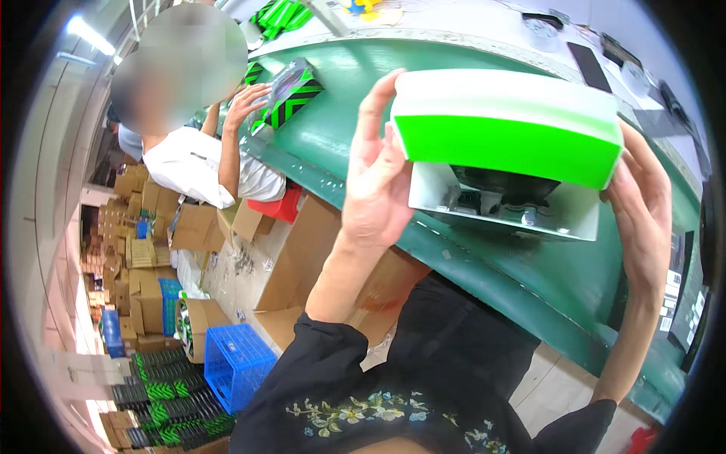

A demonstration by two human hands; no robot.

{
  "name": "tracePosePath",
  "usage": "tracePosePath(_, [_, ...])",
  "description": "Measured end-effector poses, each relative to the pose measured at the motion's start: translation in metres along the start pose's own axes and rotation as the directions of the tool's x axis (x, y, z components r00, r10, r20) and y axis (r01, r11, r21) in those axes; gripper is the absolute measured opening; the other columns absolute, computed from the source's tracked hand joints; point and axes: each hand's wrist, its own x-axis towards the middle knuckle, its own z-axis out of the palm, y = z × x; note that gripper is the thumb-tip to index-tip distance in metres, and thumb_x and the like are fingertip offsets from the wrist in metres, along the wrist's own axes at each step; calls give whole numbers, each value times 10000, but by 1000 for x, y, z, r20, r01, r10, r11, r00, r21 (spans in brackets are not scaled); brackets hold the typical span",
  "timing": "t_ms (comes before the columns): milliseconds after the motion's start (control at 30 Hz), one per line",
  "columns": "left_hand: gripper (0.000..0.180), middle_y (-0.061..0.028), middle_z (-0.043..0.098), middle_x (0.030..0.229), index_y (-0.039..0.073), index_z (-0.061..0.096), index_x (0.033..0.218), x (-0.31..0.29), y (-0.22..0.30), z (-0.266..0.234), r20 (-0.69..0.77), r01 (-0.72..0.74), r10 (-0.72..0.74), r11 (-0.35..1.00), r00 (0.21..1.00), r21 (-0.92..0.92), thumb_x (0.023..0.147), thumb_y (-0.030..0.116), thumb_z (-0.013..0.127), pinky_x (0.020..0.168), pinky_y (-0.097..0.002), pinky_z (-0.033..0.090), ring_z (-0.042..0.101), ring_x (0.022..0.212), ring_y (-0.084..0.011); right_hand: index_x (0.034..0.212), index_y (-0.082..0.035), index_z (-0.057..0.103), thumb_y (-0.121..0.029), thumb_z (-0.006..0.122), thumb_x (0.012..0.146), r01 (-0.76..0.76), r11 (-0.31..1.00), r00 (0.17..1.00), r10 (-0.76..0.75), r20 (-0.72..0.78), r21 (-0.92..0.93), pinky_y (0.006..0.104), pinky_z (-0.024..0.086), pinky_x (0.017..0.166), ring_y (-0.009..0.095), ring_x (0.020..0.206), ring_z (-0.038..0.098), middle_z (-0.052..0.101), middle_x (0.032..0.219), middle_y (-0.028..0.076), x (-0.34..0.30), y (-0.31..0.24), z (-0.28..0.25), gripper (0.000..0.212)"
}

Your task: Checking and folding gaming mouse packaging boxes on a conveyor belt.

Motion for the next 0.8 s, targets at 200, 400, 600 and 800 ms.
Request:
tracePosePath(200, [604, -107, 411, 1451, 238, 384, 1410, 0, -9, -24, 73, -3, 10, 996, 997, -87, 893, 3, 591, 1086, -502, 366, 437, 1308, -290, 1355, 42, 486, -217, 593, 942, 2, 964, 1000, -4, 6, 267, 367, 332, 1105, 229, 1256, 513, 565, 1329, 168, 5, 19, 5, 499])
tracePosePath(400, [230, -201, 518, 1239, 141, 618, 1061, 3, -25, -27, 150, -116, 122, 992, 981, -50, 869, 17, 645, 1080, -465, 353, 470, 1256, -349, 1230, -3, 605, -191, 592, 912, 37, 959, 980, -89, 177, 279, 364, 350, 1080, 253, 1240, 520, 558, 1317, 199, 10, 33, -10, 369])
tracePosePath(600, [106, -305, 490, 1272, 55, 591, 709, 2, -19, -42, 298, -219, 154, 956, 942, 197, 720, 132, 664, 1075, -492, 309, 462, 1257, -421, 1007, -23, 717, -312, 604, 873, 57, 996, 927, -77, 368, 65, 440, 346, 1062, 315, 1238, 512, 507, 1333, 259, 15, 23, -23, 338])
tracePosePath(800, [249, -297, 527, 1213, 63, 537, 732, 0, -20, -15, 321, -406, 274, 770, 907, 492, 646, 67, 771, 1028, -485, 386, 526, 1194, -395, 1117, 27, 643, -215, 725, 676, 377, 854, 898, -244, 366, -357, 398, 416, 998, 316, 1116, 589, 540, 1300, 253, 3, -5, -23, 509])
